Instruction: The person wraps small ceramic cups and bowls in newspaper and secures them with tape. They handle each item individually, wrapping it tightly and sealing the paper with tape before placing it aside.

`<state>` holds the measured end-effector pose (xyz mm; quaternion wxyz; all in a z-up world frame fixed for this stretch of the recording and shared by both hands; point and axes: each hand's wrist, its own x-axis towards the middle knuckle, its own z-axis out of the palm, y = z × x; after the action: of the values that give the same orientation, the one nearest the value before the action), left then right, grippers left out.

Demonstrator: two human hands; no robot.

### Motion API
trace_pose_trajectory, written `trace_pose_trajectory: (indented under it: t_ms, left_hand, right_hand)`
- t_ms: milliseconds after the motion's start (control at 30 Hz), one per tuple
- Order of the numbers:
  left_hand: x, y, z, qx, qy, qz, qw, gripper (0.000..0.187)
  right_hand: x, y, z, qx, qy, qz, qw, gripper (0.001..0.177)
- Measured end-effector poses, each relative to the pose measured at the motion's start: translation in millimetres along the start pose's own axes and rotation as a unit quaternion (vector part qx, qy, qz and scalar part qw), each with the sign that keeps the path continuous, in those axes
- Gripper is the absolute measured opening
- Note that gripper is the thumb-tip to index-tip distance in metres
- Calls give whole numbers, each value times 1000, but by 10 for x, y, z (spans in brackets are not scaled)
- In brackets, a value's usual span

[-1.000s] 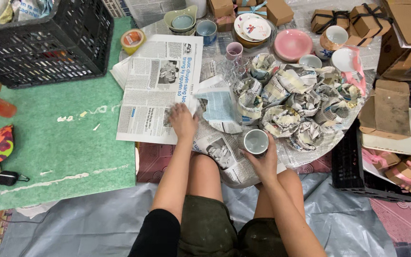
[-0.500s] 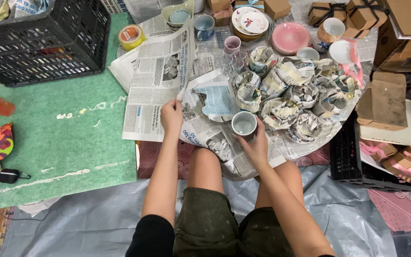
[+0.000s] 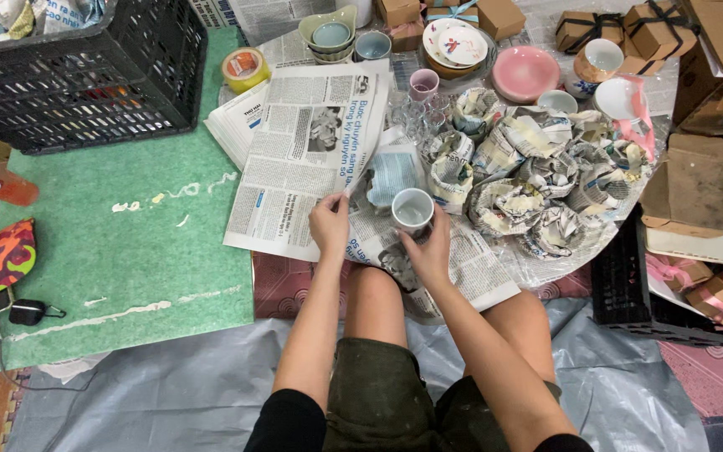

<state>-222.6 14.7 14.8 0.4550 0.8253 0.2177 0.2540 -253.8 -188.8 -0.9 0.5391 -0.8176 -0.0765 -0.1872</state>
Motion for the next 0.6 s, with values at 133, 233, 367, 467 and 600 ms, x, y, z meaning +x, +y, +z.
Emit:
trace_pose_trajectory:
  t_ms: [133,233,367,467,600]
  left_hand:
    - [3,10,35,-20,22,-10,1000,18]
    - [5,-32,73,39,-8,29,999,23]
    - [-25,-54,228,252,-64,230,938,31]
    - [-48,21,285,219,-95,331,913,48]
    - [11,0,404,191,-180,309,914,39]
  right_hand:
    - [81,79,151,21,6,19,1000,91]
    - [82,89,184,11,18,18,1000,90]
    - [87,94,92,28,16,12,999,89]
    - [61,79,41,43,25,4,999,87]
    - [-5,111,-28,31,32,1,999,85]
